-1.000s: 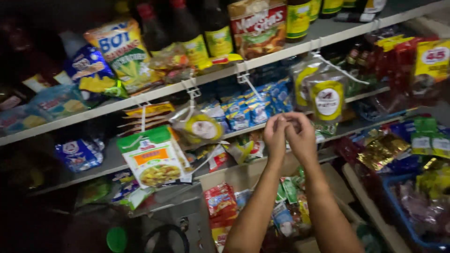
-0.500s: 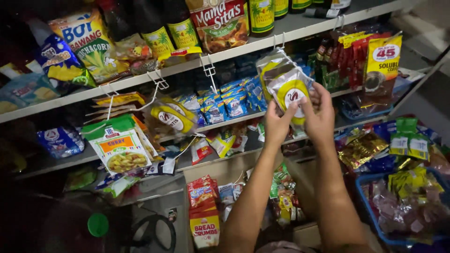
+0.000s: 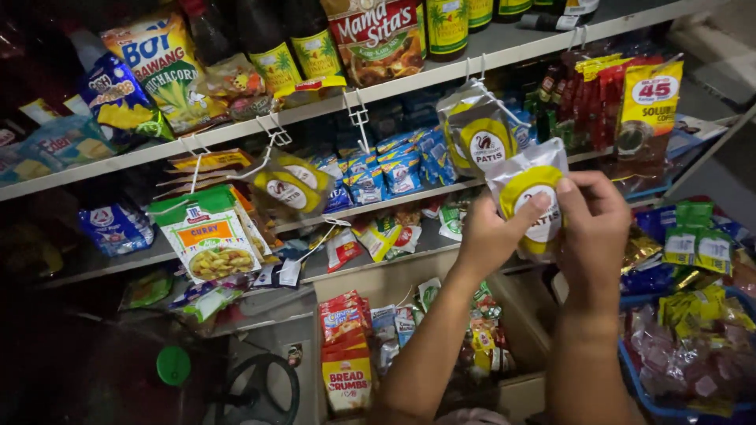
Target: Organizing and hanging various food seasoning and snack packets onto retail shelves.
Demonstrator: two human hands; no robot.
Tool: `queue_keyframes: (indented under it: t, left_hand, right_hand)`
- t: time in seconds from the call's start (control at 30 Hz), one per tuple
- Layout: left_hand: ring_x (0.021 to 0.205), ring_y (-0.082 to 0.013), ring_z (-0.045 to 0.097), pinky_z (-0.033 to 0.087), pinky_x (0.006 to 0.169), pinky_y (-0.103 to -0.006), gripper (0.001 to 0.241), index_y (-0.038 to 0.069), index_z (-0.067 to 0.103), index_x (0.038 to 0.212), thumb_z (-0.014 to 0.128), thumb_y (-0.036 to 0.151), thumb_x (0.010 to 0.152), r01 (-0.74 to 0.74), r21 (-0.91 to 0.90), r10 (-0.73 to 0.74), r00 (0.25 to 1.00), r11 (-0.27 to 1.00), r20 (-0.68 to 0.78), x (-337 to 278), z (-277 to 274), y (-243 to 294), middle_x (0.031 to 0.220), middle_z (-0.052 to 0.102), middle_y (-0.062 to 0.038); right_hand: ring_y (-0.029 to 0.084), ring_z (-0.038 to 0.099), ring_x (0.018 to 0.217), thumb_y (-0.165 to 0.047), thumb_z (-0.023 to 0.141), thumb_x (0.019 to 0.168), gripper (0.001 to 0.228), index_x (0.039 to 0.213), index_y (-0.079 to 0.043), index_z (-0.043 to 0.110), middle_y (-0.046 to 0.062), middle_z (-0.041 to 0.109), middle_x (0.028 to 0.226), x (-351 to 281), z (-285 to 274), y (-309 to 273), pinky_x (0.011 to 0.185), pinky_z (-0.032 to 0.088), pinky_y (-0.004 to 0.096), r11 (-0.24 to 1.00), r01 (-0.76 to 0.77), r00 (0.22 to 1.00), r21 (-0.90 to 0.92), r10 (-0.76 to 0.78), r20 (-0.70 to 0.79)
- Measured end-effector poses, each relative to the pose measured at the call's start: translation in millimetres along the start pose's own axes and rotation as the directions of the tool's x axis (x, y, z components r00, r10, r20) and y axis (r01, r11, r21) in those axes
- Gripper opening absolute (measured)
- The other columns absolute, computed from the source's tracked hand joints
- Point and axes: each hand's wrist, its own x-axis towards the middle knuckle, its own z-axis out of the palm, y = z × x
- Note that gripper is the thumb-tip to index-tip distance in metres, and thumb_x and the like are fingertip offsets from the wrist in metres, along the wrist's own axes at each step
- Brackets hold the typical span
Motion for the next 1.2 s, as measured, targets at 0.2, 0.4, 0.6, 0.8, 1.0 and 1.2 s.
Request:
queue_keyframes:
  t: [0.2, 0.4, 0.6, 0.8, 1.0, 1.2]
  left_hand:
    - [0.093, -0.0075, 0.064, 0.053, 0.084, -0.027, 0.029, 0.002, 0.071, 0.118, 0.073, 0.024, 0.101, -0.045, -0.097, 0.031, 0.99, 0.994, -0.141, -19.0, -35.8, 30.9, 0.105, 0.071, 0.001]
    - [0.083, -0.0069, 0.064, 0.054, 0.075, -0.0261, 0.021, 0.002, 0.073, 0.107, 0.075, 0.02, 0.098, -0.088, 0.034, 0.095, 0.921, 0.996, -0.379, -45.0, -136.9, 52.8, 0.095, 0.071, 0.001]
    - [0.085, -0.0071, 0.066, 0.054, 0.076, -0.0252, 0.023, 0.004, 0.074, 0.105, 0.078, 0.024, 0.094, -0.178, 0.038, 0.169, 0.812, 0.983, -0.559, -73.8, -237.6, 90.6, 0.097, 0.073, 0.001]
    - [0.09, -0.008, 0.065, 0.052, 0.081, -0.0247, 0.025, 0.0, 0.073, 0.104, 0.079, 0.023, 0.097, -0.234, 0.078, 0.238, 0.802, 0.969, -0.547, -86.7, -304.4, 116.9, 0.099, 0.073, -0.002]
    - [0.094, -0.0076, 0.067, 0.053, 0.086, -0.0237, 0.026, 0.001, 0.074, 0.108, 0.076, 0.024, 0.096, -0.265, 0.086, 0.272, 0.828, 0.96, -0.489, -68.6, -320.2, 142.9, 0.103, 0.075, -0.002]
    - [0.083, -0.0085, 0.065, 0.053, 0.076, -0.0256, 0.028, 0.0, 0.075, 0.104, 0.078, 0.026, 0.095, -0.191, 0.03, 0.179, 0.839, 0.981, -0.514, -53.7, -328.9, 140.5, 0.096, 0.075, -0.002]
  right_hand:
    - [0.006, 0.06, 0.094, -0.009, 0.068, 0.105, 0.009, 0.111, -0.002, 0.067, -0.001, 0.067, 0.103, -16.7, 40.1, 6.4, 0.086, 0.049, 0.022, 0.994, 0.059, 0.994, -0.096, -0.049, 0.102]
    - [0.005, 0.06, 0.091, -0.009, 0.069, 0.102, 0.012, 0.112, -0.003, 0.067, -0.003, 0.067, 0.102, -45.7, 143.0, 30.3, 0.083, 0.049, 0.021, 1.0, -0.013, 0.966, 0.008, 0.011, 0.26]
    - [0.005, 0.057, 0.086, -0.01, 0.069, 0.104, 0.011, 0.111, -0.002, 0.067, -0.002, 0.067, 0.098, -80.1, 252.3, 55.0, 0.077, 0.046, 0.022, 0.996, -0.064, 0.943, 0.069, 0.037, 0.33]
    - [0.007, 0.06, 0.088, -0.007, 0.07, 0.104, 0.011, 0.114, -0.001, 0.069, 0.0, 0.068, 0.1, -98.0, 338.9, 43.4, 0.079, 0.049, 0.023, 0.992, 0.068, 0.944, 0.107, -0.099, 0.316]
    - [0.007, 0.063, 0.093, -0.005, 0.071, 0.106, 0.009, 0.112, 0.001, 0.071, 0.002, 0.07, 0.105, -90.3, 379.4, 43.8, 0.084, 0.052, 0.023, 0.958, 0.282, 0.942, 0.057, -0.288, 0.174]
    - [0.008, 0.062, 0.091, -0.006, 0.071, 0.107, 0.008, 0.11, 0.002, 0.071, 0.001, 0.068, 0.102, -81.3, 387.3, 43.8, 0.081, 0.051, 0.023, 0.917, 0.393, 0.914, -0.068, -0.381, 0.141]
